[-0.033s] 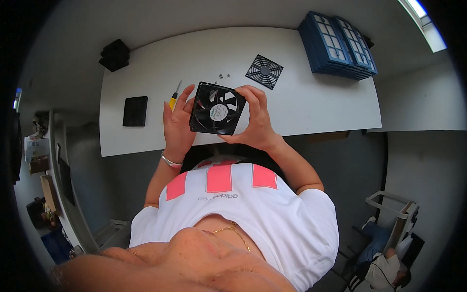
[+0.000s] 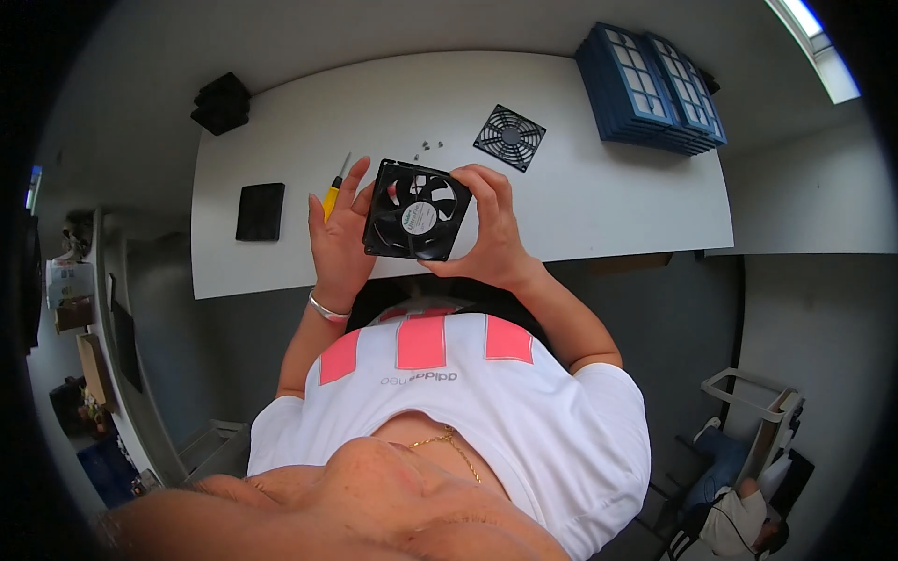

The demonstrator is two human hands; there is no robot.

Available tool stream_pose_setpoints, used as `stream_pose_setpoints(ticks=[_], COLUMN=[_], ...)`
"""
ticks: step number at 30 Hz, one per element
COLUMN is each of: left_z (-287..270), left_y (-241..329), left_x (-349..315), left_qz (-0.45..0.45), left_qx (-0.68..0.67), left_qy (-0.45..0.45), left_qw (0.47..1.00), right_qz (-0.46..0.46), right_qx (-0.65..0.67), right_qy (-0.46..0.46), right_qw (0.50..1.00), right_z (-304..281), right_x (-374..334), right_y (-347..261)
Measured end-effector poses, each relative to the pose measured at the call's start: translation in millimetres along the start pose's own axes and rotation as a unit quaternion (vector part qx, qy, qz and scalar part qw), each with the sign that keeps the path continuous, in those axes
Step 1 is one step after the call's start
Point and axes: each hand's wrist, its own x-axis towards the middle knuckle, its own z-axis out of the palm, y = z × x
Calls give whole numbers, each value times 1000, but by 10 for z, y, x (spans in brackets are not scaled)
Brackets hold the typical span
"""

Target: The recorder uses a screwdriver to remove screws and a grill from a small black computer fan.

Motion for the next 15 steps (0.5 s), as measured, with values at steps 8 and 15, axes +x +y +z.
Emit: stream_pose_setpoints(ticks=[8,15], left_z=[-345,-145], left_y=[31,59], left_x=[-20,-129], left_qz=[22,-40], left_qx=[299,114], left_qy=[39,-59], left_qw=[953,991], right_qz=[-29,-43], right_qx=[-15,-10], right_qy=[22,-10], right_qw=[999,999], right_z=[-60,-64], right_x=[83,40], right_y=[-111,-170])
